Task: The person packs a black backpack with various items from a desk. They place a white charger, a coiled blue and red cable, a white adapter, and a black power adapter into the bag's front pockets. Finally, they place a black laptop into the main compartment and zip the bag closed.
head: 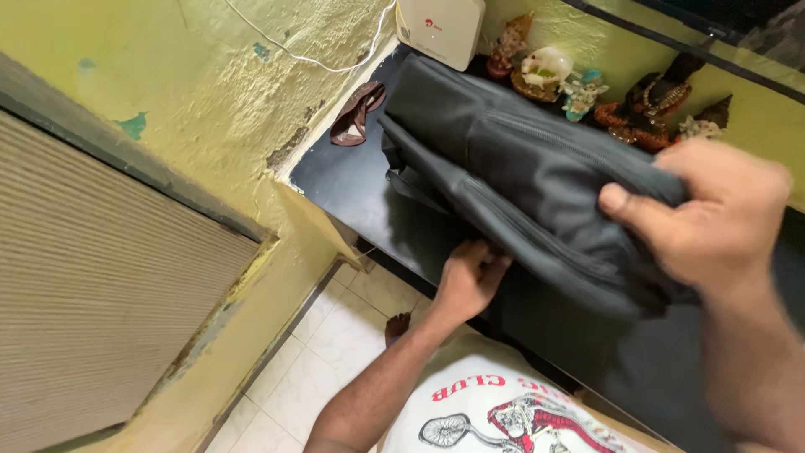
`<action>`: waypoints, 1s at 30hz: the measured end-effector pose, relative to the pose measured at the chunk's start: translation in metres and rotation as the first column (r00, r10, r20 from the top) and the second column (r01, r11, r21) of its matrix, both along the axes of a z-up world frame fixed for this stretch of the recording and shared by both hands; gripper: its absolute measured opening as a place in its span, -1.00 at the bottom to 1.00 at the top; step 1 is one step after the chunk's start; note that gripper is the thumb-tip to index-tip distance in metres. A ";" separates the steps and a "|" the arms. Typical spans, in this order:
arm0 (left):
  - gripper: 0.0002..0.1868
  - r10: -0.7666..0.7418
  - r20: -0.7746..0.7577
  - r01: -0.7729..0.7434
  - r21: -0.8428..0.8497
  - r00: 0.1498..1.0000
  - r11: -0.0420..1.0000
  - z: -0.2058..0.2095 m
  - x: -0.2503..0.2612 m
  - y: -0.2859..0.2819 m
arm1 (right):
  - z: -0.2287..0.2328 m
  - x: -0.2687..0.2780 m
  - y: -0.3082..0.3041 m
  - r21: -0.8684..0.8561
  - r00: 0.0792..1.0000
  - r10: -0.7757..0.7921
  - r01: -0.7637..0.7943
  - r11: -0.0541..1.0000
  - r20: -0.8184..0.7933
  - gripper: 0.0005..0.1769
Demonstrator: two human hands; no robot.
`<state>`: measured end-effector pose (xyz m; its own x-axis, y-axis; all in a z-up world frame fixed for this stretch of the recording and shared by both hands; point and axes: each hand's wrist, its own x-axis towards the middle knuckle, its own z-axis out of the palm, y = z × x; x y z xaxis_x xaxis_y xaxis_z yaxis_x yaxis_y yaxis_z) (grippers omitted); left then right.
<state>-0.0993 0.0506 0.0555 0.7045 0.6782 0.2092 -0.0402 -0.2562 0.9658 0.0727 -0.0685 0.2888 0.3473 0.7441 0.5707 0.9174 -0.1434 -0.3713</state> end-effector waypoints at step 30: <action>-0.48 -0.301 0.462 0.531 -0.820 0.834 0.215 -0.121 0.058 -0.028 | 0.043 0.029 0.048 -0.064 0.975 0.223 -0.223 0.973 -0.019 -0.58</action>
